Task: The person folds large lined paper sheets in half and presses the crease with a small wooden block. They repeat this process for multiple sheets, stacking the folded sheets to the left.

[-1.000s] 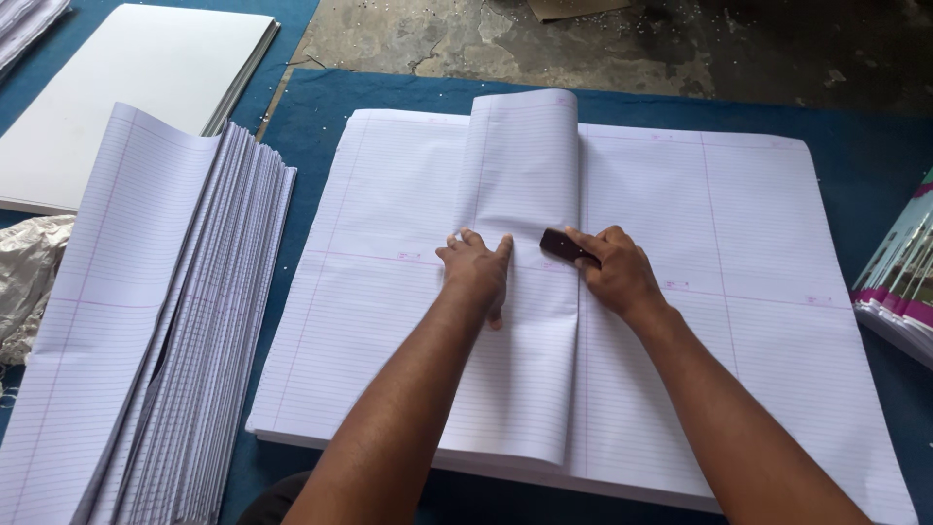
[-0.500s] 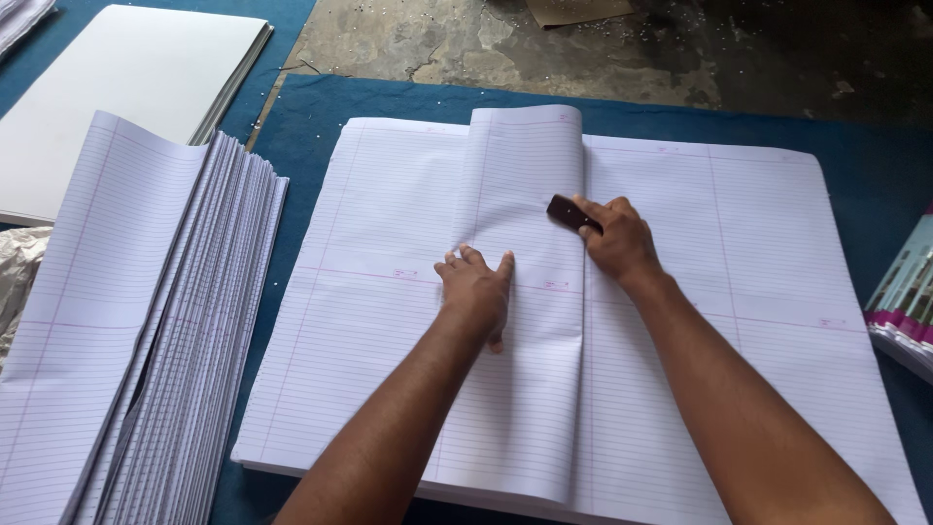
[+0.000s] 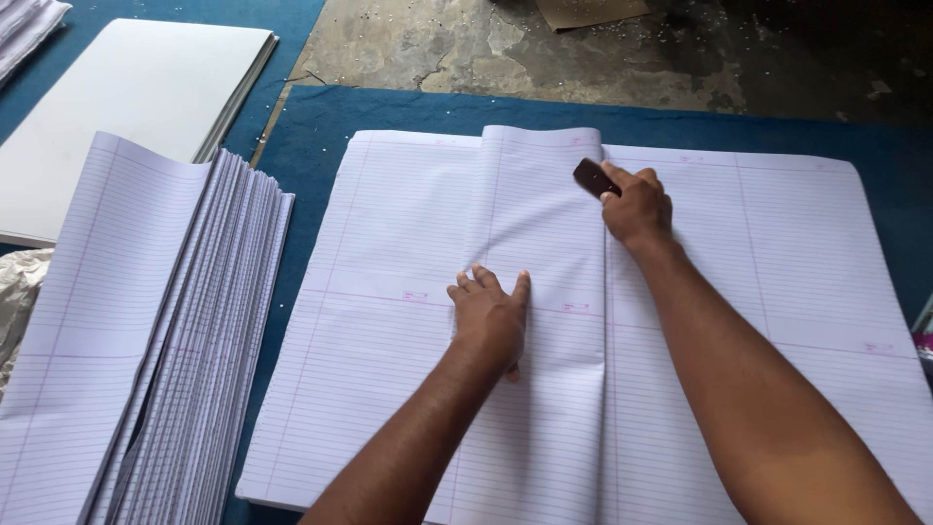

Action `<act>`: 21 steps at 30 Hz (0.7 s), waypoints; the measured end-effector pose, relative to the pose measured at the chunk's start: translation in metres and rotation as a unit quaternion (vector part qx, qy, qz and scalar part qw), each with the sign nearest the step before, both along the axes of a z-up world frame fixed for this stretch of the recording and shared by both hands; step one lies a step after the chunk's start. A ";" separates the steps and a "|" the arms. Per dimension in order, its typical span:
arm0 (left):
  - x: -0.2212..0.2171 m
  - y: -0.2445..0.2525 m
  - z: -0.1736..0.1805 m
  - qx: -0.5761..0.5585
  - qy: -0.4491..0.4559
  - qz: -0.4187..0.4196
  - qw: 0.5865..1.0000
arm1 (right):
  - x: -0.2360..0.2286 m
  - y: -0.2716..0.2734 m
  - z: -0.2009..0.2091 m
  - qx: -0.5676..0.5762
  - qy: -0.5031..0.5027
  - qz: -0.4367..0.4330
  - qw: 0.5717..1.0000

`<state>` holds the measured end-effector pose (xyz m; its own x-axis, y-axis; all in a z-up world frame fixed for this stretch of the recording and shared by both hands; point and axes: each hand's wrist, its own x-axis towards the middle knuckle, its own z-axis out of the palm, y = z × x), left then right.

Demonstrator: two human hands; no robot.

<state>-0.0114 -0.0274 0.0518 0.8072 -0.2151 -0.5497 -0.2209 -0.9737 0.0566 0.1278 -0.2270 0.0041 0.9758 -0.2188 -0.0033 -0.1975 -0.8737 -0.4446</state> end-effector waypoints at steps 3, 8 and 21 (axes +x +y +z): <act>0.001 0.000 -0.004 -0.005 0.003 -0.001 1.000 | 0.020 0.001 -0.004 0.007 -0.005 -0.025 1.000; 0.001 0.002 -0.014 -0.030 -0.041 0.001 0.999 | 0.046 0.000 -0.010 0.020 -0.007 -0.054 0.998; 0.002 0.002 -0.005 -0.028 0.009 0.011 0.999 | 0.082 0.003 -0.012 0.049 0.022 -0.110 0.993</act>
<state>-0.0094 -0.0253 0.0464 0.8015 -0.2294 -0.5523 -0.1986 -0.9732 0.1159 0.2102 -0.2237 -0.0076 0.9032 -0.4223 -0.0765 -0.3988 -0.7601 -0.5130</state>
